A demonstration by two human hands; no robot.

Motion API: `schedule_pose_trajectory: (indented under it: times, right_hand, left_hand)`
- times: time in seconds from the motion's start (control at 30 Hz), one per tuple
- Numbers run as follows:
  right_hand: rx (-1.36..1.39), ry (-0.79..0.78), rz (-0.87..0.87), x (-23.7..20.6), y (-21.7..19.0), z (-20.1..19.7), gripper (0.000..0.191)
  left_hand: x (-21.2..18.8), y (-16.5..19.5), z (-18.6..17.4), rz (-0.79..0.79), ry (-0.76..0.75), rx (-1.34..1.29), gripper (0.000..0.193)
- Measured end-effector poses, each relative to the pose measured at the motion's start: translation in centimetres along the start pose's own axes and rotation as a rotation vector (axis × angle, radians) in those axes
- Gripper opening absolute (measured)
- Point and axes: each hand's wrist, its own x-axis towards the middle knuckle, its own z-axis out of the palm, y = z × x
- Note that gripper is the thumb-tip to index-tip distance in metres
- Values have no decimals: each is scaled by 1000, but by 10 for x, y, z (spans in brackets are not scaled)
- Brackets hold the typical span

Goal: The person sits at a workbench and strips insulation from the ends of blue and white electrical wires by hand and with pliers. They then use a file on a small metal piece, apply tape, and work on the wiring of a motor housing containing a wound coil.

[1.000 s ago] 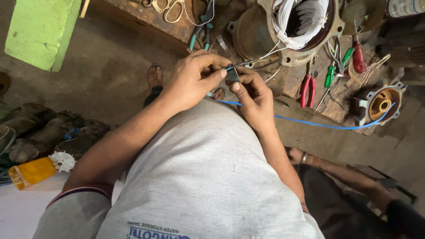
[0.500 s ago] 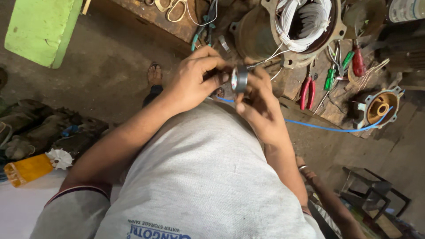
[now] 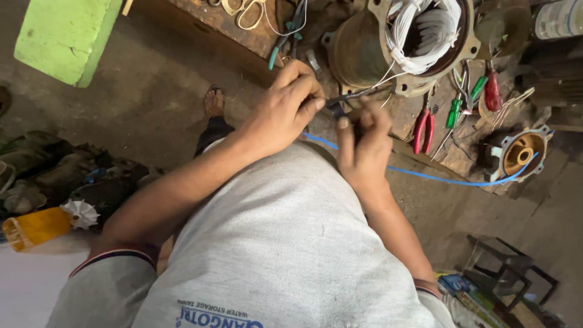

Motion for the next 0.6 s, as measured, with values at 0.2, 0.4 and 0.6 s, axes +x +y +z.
schedule_pose_trajectory:
  times: [0.2, 0.4, 0.6]
  right_hand:
    - [742, -68, 310, 20, -10, -13, 51]
    - [506, 175, 186, 5, 26, 17, 17]
    - [222, -45, 182, 7, 44, 26, 17]
  left_hand:
    - [12, 1, -12, -6, -36, -49, 15]
    - [15, -7, 8, -56, 125, 15, 36]
    - [16, -15, 15, -161, -26, 24, 35]
